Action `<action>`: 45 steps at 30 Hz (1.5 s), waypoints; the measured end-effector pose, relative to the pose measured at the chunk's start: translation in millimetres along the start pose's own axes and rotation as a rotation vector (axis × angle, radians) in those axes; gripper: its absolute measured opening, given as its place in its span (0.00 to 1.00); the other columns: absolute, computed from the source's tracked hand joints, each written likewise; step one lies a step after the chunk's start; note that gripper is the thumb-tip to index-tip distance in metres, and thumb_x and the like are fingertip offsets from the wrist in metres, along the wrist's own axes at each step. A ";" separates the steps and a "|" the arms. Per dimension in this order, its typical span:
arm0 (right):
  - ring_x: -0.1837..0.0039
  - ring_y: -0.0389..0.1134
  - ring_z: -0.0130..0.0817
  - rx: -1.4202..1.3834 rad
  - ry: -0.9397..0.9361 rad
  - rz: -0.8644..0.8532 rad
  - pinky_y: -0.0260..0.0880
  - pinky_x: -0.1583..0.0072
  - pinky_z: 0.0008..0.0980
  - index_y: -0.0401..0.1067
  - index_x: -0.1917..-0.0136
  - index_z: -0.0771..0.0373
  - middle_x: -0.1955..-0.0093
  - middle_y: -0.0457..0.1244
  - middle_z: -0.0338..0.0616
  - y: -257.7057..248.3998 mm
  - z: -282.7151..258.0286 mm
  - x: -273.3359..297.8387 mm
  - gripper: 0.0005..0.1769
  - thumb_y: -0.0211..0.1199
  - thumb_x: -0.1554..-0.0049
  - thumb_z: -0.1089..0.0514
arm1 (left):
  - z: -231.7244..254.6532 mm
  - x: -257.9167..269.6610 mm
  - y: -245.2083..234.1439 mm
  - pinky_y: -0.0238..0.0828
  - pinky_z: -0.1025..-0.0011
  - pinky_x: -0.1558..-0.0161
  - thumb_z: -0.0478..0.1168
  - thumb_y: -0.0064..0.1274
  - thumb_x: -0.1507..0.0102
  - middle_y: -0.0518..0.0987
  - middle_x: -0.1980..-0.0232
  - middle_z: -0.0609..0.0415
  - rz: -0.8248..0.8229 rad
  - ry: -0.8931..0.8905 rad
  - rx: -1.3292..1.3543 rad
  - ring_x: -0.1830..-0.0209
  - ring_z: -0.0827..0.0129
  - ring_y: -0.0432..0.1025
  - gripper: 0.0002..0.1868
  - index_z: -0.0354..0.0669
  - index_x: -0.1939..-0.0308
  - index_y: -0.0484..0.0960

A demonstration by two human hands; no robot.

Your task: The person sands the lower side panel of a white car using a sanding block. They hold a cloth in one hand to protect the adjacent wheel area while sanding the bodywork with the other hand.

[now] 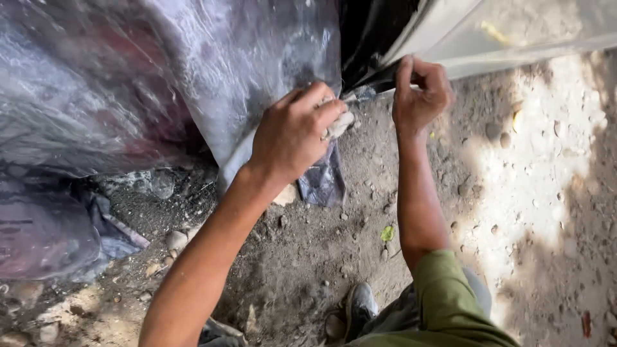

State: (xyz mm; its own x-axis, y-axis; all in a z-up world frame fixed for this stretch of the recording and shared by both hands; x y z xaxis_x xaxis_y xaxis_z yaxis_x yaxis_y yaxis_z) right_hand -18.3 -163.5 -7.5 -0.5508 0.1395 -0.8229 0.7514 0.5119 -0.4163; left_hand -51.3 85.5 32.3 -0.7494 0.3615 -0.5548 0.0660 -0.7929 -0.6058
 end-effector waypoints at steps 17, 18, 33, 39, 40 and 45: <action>0.61 0.74 0.27 -0.120 -0.076 -0.078 0.74 0.58 0.24 0.75 0.57 0.65 0.59 0.71 0.43 47.4 17.2 1.3 0.08 0.72 0.38 0.67 | -9.2 -4.6 7.8 0.80 0.68 0.61 0.33 0.67 0.44 0.81 0.54 0.52 -0.002 0.023 -0.031 0.57 0.62 0.79 0.15 0.42 0.52 0.87; 0.60 0.71 0.30 -0.153 -0.052 0.007 0.73 0.55 0.28 0.73 0.56 0.68 0.59 0.69 0.45 34.6 -7.5 0.3 0.08 0.71 0.38 0.68 | -3.8 -0.9 1.8 0.80 0.67 0.60 0.32 0.66 0.43 0.81 0.54 0.53 -0.010 0.015 -0.034 0.57 0.62 0.79 0.15 0.43 0.53 0.87; 0.64 0.69 0.34 0.022 -0.195 0.004 0.68 0.60 0.35 0.73 0.61 0.65 0.65 0.67 0.45 33.4 -14.4 -13.0 0.09 0.71 0.41 0.67 | -3.4 -12.3 -22.1 0.80 0.65 0.59 0.34 0.67 0.43 0.80 0.55 0.56 0.054 0.037 0.016 0.60 0.63 0.79 0.13 0.44 0.54 0.86; 0.59 0.74 0.38 -0.092 -0.130 -0.084 0.75 0.54 0.35 0.72 0.58 0.63 0.59 0.69 0.46 54.7 6.4 4.5 0.07 0.69 0.40 0.64 | 0.1 -4.8 -24.9 0.80 0.68 0.63 0.31 0.66 0.45 0.80 0.57 0.56 0.055 0.048 0.008 0.61 0.64 0.79 0.15 0.45 0.54 0.87; 0.59 0.74 0.38 -0.084 -0.114 -0.101 0.75 0.54 0.35 0.72 0.58 0.63 0.59 0.69 0.46 55.0 4.6 2.7 0.07 0.69 0.40 0.64 | -2.3 -4.6 -23.1 0.80 0.68 0.63 0.31 0.66 0.45 0.80 0.57 0.56 0.040 0.035 0.021 0.61 0.64 0.79 0.15 0.45 0.54 0.87; 0.60 0.70 0.46 0.001 -0.175 0.032 0.70 0.57 0.39 0.73 0.57 0.66 0.60 0.66 0.49 64.3 21.6 26.1 0.07 0.70 0.42 0.65 | -8.1 2.0 -14.0 0.80 0.70 0.63 0.30 0.65 0.46 0.81 0.55 0.54 0.007 0.027 -0.031 0.62 0.64 0.79 0.16 0.43 0.53 0.87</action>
State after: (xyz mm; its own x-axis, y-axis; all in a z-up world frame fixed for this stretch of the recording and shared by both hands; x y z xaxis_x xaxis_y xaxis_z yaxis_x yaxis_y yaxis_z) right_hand 23.5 -145.2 -64.1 -0.4550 0.0057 -0.8905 0.7679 0.5088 -0.3892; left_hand -48.4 101.4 35.1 -0.7310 0.3696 -0.5736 0.0914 -0.7800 -0.6190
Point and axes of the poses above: each hand's wrist, its own x-axis away from the middle knuckle, its own y-axis out of the palm, z = x × y, the point moved 4 cm from there along -x, towards the middle knuckle
